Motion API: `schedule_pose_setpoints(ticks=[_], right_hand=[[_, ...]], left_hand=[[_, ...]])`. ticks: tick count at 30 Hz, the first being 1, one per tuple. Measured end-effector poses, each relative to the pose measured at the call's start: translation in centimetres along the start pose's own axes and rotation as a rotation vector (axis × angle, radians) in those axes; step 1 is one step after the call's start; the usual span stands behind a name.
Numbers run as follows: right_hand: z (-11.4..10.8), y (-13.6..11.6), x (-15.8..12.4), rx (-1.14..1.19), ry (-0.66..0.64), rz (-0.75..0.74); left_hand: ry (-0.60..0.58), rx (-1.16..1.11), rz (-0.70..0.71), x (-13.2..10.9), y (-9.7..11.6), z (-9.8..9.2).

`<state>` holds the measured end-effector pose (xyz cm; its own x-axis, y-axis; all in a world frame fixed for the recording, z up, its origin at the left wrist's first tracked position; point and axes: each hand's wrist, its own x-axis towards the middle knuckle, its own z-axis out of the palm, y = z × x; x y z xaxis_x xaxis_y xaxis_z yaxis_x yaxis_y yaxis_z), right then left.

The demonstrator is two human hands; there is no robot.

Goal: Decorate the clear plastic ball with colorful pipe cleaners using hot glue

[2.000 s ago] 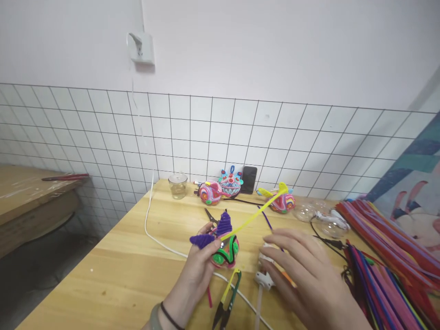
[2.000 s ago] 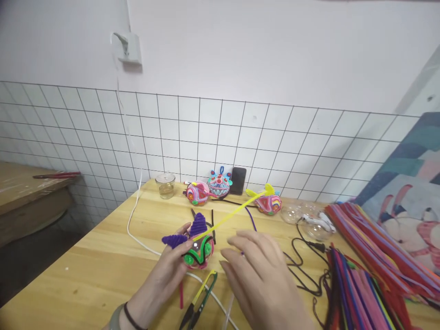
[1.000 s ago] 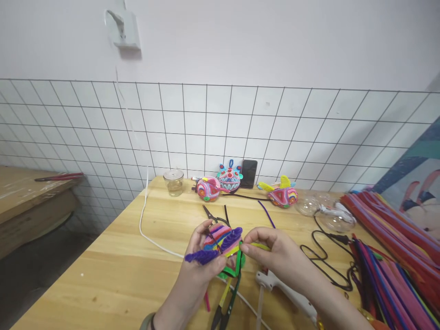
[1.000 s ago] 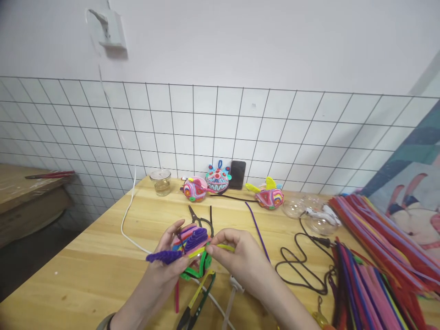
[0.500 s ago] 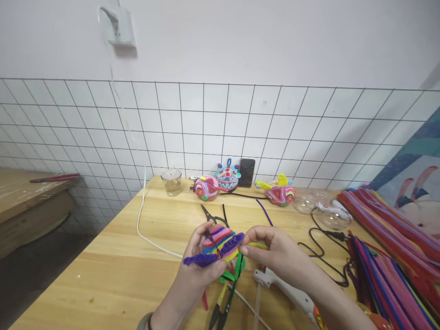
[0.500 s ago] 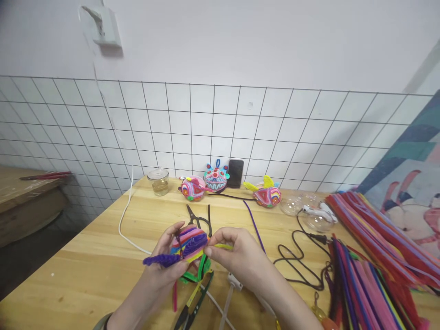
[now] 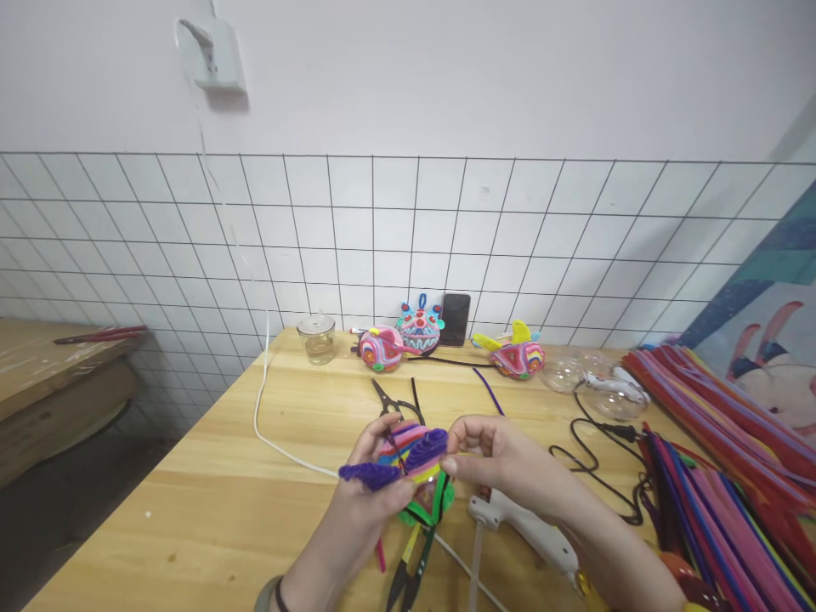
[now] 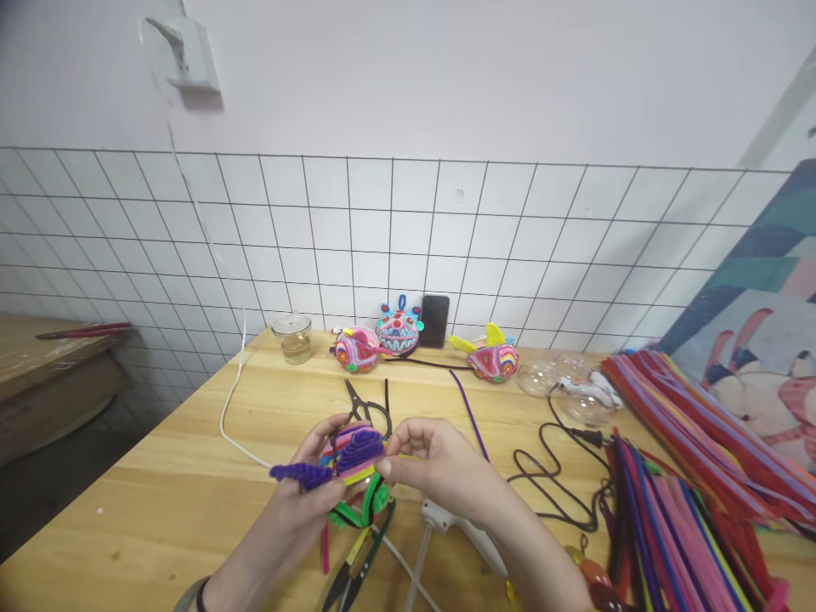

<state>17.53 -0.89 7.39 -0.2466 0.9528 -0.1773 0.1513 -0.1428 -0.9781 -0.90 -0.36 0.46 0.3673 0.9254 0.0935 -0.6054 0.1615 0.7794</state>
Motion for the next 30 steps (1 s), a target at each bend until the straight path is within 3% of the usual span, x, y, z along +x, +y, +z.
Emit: schedule_pose_setpoints(ticks=[13, 30], right_hand=[[-0.8, 1.4, 0.9, 0.116, -0.039, 0.006], [-1.2, 2.2, 1.2, 0.13, -0.114, 0.058]], left_hand=[[-0.101, -0.199, -0.073, 0.1, 0.4, 0.2], [-0.098, -0.125, -0.086, 0.2, 0.5, 0.1]])
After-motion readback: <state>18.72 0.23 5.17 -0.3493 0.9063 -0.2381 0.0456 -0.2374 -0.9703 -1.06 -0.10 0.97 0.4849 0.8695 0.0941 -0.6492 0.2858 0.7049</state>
